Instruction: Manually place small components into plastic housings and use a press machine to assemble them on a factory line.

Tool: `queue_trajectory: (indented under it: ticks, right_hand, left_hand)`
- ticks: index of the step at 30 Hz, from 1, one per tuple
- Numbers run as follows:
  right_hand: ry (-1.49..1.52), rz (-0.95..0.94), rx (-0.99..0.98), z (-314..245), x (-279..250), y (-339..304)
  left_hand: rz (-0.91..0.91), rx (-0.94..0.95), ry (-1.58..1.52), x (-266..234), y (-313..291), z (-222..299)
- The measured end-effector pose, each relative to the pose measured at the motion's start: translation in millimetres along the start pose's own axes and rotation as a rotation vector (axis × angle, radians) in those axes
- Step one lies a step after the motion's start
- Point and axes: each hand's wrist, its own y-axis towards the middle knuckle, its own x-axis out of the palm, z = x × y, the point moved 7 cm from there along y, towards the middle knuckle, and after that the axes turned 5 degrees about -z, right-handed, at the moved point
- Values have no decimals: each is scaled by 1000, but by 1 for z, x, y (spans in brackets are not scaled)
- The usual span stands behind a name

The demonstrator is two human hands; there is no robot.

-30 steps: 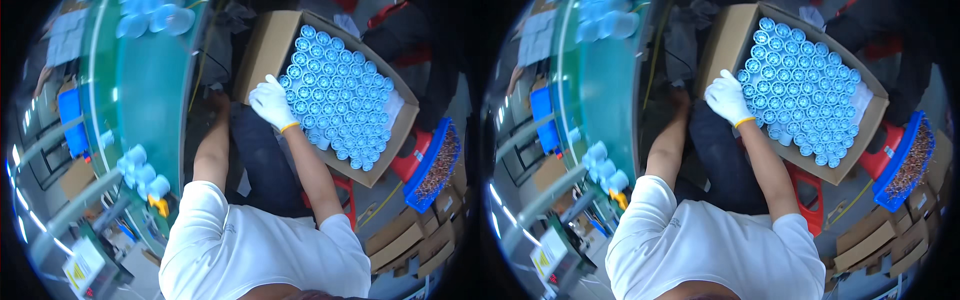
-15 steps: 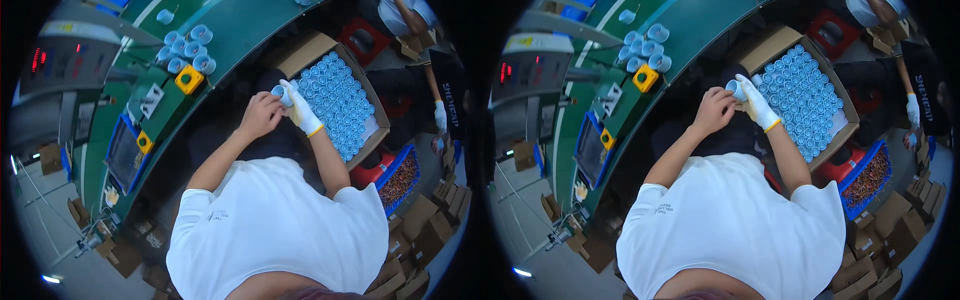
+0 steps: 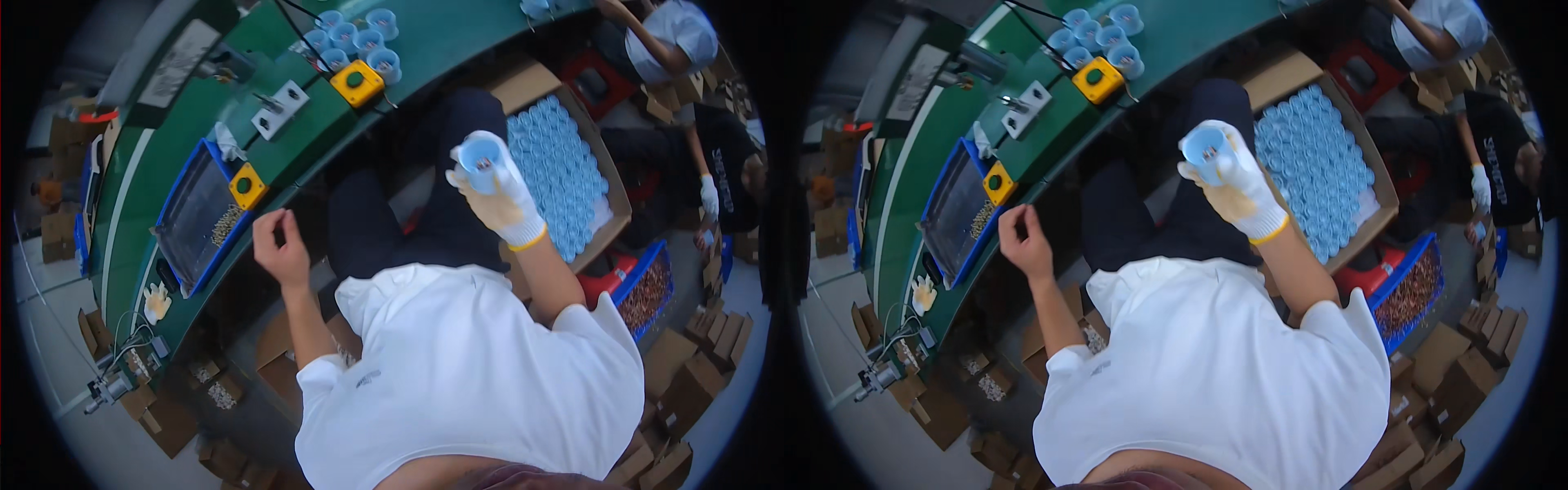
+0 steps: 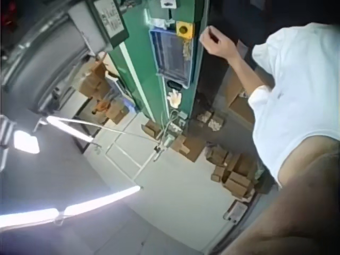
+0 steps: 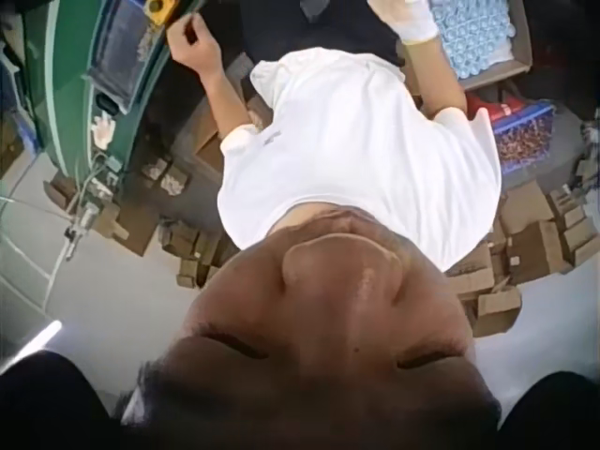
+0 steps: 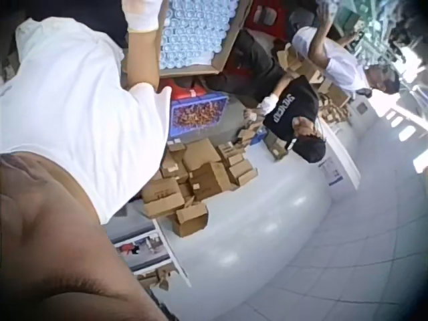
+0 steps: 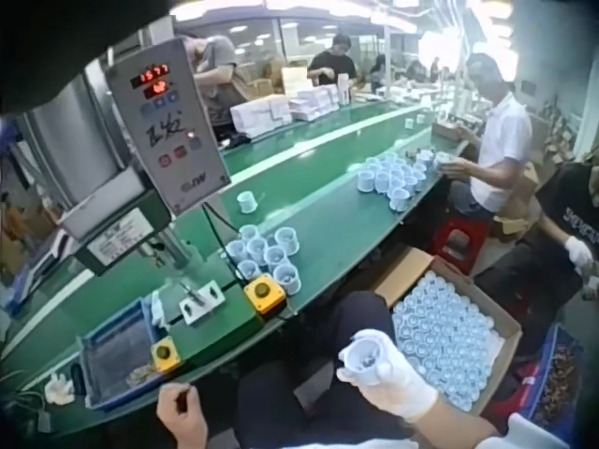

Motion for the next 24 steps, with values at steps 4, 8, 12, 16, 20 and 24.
queue_trajectory:
  ticks: [4, 8, 12, 16, 20, 24]
  right_hand:
    - [-374, -159, -208, -52, 69, 26]
    - [-823, -224, -333, -104, 53, 93]
    - [-1808, 195, -132, -116, 39, 194]
    - [-2008, 27, 149, -88, -14, 246]
    - [-2004, -126, 79, -44, -20, 267]
    - [-1853, -133, -15, -47, -11, 256]
  left_hand:
    - [155, -3, 126, -54, 31, -34]
    - [206, -46, 158, -78, 57, -74]
    - [113, -110, 151, -71, 73, -98]
    - [17, -112, 130, -50, 80, -113]
    - [-22, -166, 92, -38, 73, -133]
    - [-91, -191, 60, -22, 79, -133]
